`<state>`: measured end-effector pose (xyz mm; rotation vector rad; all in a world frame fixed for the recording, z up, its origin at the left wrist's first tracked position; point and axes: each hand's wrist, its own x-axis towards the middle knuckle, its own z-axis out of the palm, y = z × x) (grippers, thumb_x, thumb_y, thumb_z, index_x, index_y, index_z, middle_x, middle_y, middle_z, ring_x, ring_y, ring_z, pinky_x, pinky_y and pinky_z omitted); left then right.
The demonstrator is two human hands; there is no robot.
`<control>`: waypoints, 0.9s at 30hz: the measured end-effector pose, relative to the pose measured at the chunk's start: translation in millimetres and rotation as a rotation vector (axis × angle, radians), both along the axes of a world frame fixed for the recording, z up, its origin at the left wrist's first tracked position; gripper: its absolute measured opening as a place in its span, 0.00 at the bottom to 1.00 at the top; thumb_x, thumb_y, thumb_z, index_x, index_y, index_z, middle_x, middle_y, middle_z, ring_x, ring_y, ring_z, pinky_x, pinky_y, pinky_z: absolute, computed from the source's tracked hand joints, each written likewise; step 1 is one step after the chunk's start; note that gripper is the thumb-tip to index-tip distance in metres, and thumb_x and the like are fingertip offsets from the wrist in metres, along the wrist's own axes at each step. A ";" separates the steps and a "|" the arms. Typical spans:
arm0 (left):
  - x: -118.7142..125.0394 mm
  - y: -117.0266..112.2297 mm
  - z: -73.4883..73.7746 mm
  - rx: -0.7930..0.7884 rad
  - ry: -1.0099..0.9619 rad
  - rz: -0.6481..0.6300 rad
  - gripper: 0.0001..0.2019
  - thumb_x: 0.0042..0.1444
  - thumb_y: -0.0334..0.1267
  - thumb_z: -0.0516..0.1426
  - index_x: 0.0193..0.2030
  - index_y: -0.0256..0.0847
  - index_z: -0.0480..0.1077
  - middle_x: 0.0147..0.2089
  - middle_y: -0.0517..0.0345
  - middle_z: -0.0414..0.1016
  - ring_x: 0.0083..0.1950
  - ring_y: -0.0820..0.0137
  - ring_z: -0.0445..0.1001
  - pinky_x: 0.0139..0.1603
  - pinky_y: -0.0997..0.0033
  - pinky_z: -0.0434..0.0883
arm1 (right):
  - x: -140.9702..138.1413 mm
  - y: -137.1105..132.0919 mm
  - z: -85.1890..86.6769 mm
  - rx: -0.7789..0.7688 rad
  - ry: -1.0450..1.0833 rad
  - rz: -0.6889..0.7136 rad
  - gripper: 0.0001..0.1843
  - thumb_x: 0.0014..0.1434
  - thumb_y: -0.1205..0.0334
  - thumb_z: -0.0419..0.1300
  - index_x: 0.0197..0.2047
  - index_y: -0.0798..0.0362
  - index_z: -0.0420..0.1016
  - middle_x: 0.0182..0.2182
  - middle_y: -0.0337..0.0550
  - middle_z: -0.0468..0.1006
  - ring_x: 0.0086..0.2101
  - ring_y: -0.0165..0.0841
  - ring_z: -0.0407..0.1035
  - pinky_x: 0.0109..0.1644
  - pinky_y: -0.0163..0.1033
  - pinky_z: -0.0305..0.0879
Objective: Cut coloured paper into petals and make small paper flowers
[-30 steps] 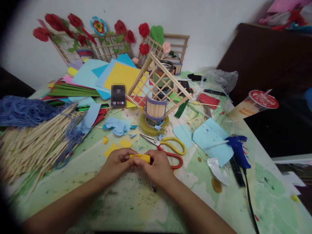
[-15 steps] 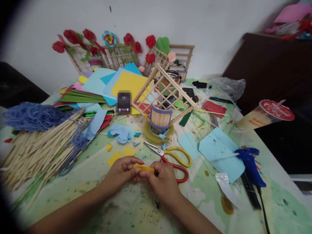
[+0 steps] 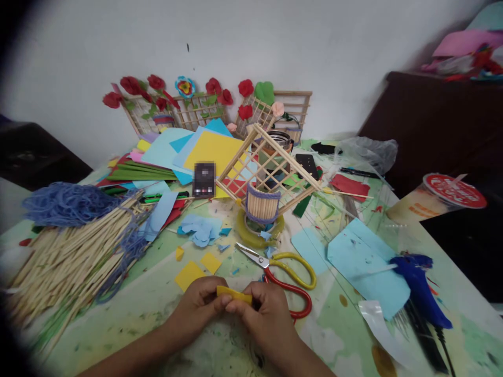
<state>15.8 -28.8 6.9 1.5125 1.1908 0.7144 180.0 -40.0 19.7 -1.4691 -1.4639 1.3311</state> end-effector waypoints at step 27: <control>-3.3 3.1 -1.5 0.229 0.116 -0.048 0.35 0.52 0.66 0.45 0.12 0.38 0.70 0.13 0.56 0.66 0.18 0.75 0.64 0.23 0.75 0.59 | 11.3 1.4 -11.5 0.289 -0.322 0.203 0.30 0.59 0.42 0.49 0.16 0.54 0.64 0.13 0.39 0.67 0.17 0.27 0.59 0.20 0.32 0.46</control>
